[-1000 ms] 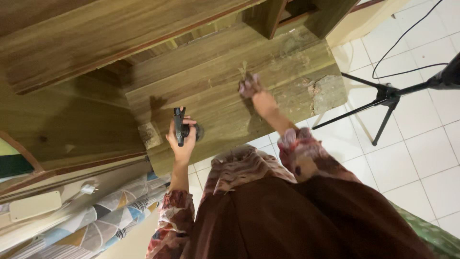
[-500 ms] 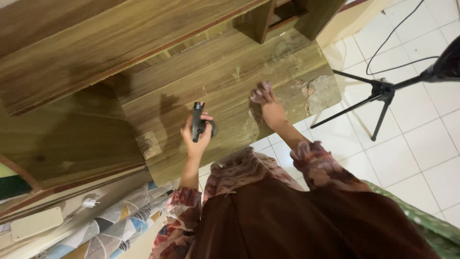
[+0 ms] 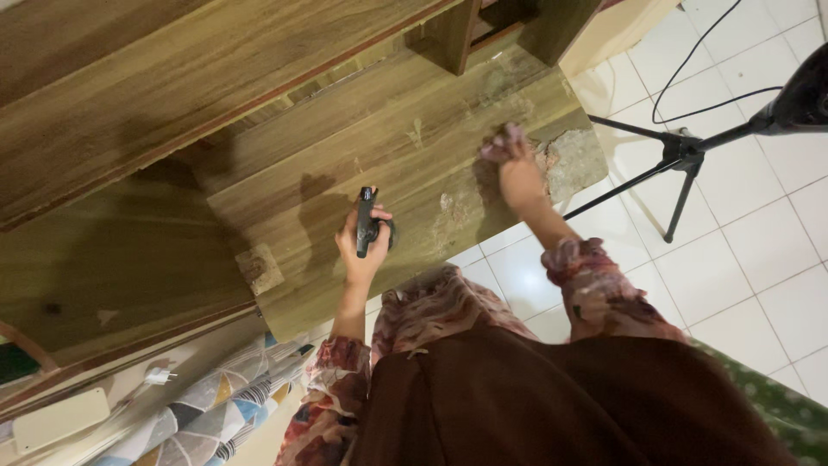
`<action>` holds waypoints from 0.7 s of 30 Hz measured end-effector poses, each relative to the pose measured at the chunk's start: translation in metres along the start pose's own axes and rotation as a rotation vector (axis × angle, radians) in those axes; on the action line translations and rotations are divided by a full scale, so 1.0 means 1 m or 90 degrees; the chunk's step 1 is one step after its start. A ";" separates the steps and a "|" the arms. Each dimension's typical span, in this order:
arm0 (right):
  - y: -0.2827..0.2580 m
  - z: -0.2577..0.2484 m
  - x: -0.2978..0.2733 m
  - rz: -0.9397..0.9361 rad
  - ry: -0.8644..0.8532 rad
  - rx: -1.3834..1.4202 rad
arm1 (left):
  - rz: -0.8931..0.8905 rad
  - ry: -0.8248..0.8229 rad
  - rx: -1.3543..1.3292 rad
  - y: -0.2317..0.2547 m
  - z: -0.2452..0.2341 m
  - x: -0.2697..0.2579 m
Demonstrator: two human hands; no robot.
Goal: The person cleans the wooden shelves of a desk by spraying liquid from a bottle and wiping the surfaces with a cloth.
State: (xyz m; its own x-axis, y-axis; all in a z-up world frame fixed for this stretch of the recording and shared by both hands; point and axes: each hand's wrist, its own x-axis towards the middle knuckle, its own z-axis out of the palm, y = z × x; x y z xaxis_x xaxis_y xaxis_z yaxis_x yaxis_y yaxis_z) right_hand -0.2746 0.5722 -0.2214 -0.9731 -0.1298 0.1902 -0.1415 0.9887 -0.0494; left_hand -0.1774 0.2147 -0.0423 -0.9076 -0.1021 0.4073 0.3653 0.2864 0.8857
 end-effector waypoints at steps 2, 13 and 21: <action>-0.017 0.012 0.009 -0.012 -0.018 0.022 | -0.021 -0.002 0.003 -0.002 0.001 0.001; 0.088 -0.004 0.064 0.084 -0.017 -0.004 | 0.003 -0.026 0.016 -0.011 0.000 -0.003; 0.049 0.012 0.036 0.025 -0.027 -0.065 | -0.020 -0.035 -0.026 -0.012 -0.001 -0.003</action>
State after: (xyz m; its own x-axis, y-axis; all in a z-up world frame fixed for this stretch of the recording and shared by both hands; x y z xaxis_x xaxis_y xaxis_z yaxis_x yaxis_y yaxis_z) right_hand -0.3191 0.6145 -0.2284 -0.9847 -0.0919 0.1480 -0.0861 0.9953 0.0452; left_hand -0.1782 0.2105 -0.0537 -0.9282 -0.0576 0.3675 0.3437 0.2454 0.9065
